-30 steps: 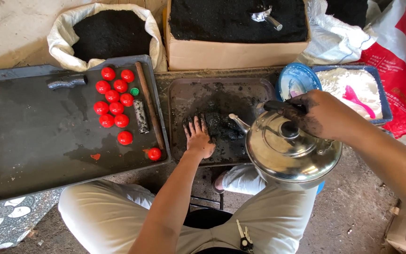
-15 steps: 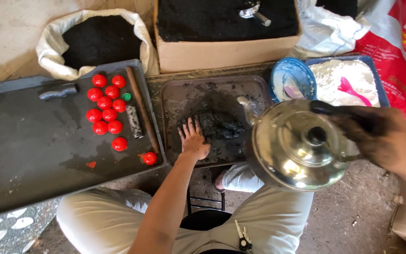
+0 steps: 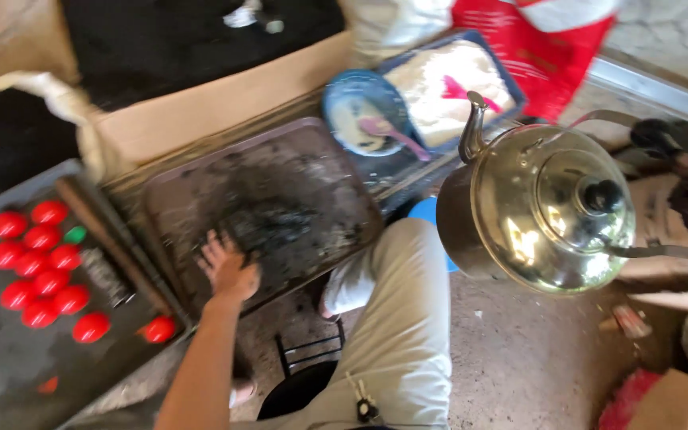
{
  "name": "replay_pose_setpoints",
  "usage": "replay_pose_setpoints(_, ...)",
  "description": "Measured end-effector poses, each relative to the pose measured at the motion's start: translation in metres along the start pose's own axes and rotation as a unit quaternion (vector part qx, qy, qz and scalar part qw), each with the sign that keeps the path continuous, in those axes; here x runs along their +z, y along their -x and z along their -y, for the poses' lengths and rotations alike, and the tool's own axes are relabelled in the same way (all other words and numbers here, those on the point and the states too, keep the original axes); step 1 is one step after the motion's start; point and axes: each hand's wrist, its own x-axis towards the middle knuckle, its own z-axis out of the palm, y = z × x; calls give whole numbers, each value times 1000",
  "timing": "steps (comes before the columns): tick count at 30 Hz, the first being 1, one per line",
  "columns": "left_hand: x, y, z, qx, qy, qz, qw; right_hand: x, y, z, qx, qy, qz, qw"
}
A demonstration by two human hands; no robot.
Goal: Kneading and shaping a black charcoal-based dough on a metal tray using hands and a small scraping tool.
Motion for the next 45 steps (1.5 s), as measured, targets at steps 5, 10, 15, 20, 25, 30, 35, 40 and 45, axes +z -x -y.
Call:
replay_pose_setpoints(5, -56, 26, -23, -17, 55, 61, 996, -24, 5, -35, 58, -30, -36, 997)
replay_pose_setpoints(10, 6, -16, 19, -21, 80, -21, 996, -1, -14, -118, -18, 8, -91, 996)
replay_pose_setpoints(15, 61, -49, 66, -3, 80, -119, 990, 48, -34, -176, -50, 3, -92, 994)
replay_pose_setpoints(20, 77, -61, 85, 18, 13, -196, 980, 93, -47, -165, 169, -62, -93, 979)
replay_pose_setpoints(25, 69, -60, 96, -7, 34, -69, 997, 130, -70, -200, 168, -24, -90, 981)
replay_pose_setpoints(30, 29, -45, 69, -48, 57, -18, 997, 161, -95, -240, 116, 8, -115, 987)
replay_pose_setpoints(35, 7, -29, 49, -62, 53, 4, 997, 174, -100, -228, 161, -33, -116, 980)
replay_pose_setpoints(40, 22, -42, 69, -33, 4, 11, 999, 185, -101, -216, 170, -63, -117, 976)
replay_pose_setpoints(45, 19, -33, 69, -15, 31, 3, 999, 186, -102, -218, 182, -73, -109, 975)
